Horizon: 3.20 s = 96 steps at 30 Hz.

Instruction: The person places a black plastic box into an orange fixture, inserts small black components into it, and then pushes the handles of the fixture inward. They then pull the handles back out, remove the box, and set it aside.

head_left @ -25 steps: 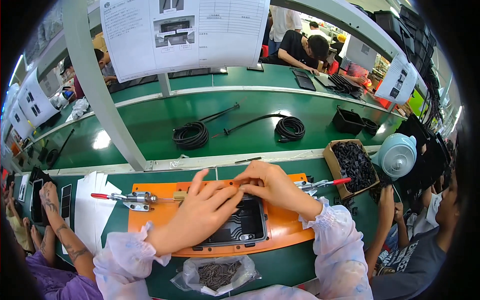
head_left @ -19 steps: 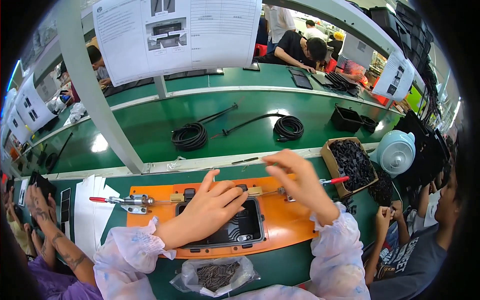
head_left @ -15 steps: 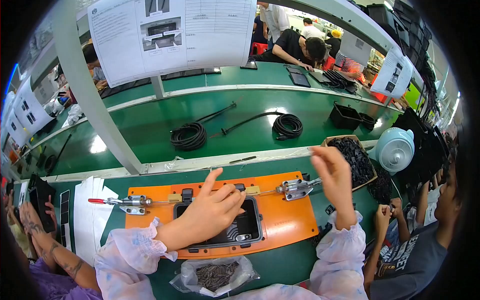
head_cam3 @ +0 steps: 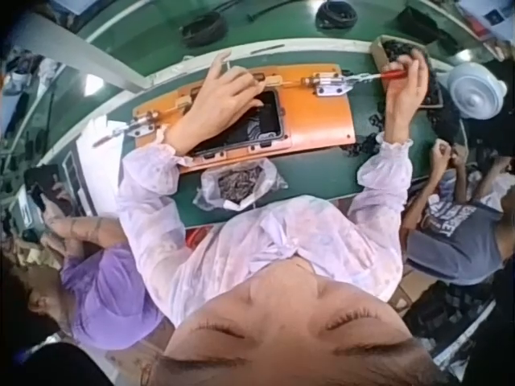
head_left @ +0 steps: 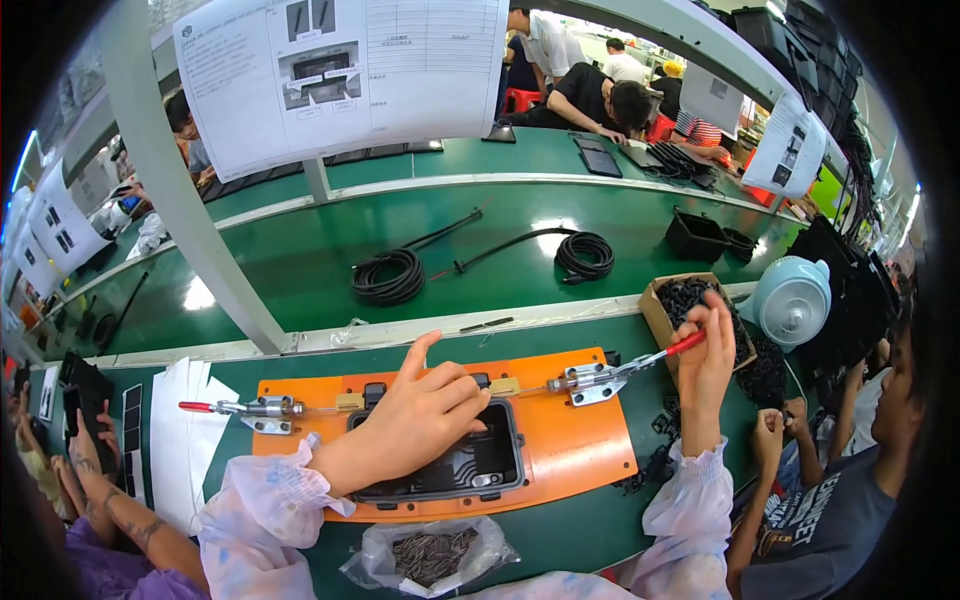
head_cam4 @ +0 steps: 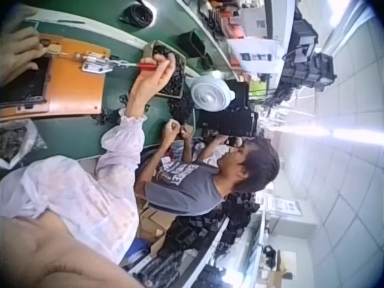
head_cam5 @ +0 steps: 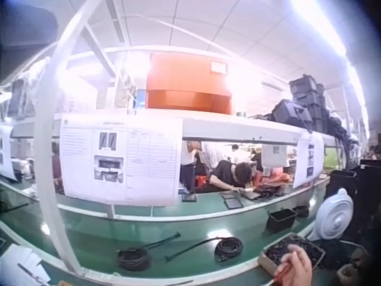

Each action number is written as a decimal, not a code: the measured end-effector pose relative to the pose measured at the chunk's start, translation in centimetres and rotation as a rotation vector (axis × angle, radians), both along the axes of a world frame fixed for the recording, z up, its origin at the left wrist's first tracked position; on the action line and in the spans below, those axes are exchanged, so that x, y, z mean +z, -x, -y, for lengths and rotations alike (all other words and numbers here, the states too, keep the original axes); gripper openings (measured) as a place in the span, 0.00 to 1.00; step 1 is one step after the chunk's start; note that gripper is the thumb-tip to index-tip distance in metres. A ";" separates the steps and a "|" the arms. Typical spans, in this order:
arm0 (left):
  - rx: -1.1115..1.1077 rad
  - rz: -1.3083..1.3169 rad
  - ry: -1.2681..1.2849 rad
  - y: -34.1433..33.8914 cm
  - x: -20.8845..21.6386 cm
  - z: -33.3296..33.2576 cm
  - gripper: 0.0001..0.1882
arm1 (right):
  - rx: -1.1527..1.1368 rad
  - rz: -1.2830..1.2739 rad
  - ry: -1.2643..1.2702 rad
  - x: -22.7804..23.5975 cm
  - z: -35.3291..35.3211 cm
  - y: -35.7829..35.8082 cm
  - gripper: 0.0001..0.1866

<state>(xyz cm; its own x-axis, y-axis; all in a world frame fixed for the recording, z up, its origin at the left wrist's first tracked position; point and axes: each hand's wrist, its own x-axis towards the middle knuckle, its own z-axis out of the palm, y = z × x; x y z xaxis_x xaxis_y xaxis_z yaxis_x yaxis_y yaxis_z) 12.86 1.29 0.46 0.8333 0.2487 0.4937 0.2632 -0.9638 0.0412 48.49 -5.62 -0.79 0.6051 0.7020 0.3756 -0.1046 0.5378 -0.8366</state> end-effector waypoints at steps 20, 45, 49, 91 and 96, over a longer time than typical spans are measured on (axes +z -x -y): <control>0.292 -0.005 0.104 4.4 1.9 -0.1 0.36 | -0.187 1.771 0.004 3.7 -2.0 13.4 0.21; 0.383 1.537 0.708 22.9 0.3 -1.4 0.25 | 0.619 1.557 -0.289 -0.5 -7.1 20.7 0.19; 0.518 1.311 0.561 21.6 1.3 -1.5 0.25 | 0.602 1.558 -0.270 -0.3 -6.9 20.0 0.20; 1.489 0.292 0.344 30.2 -4.1 -2.9 0.15 | -0.613 1.388 0.131 5.3 -1.4 7.1 0.15; 1.409 0.325 0.382 29.1 -3.5 -3.0 0.14 | -0.807 1.038 0.371 1.0 0.5 -2.2 0.14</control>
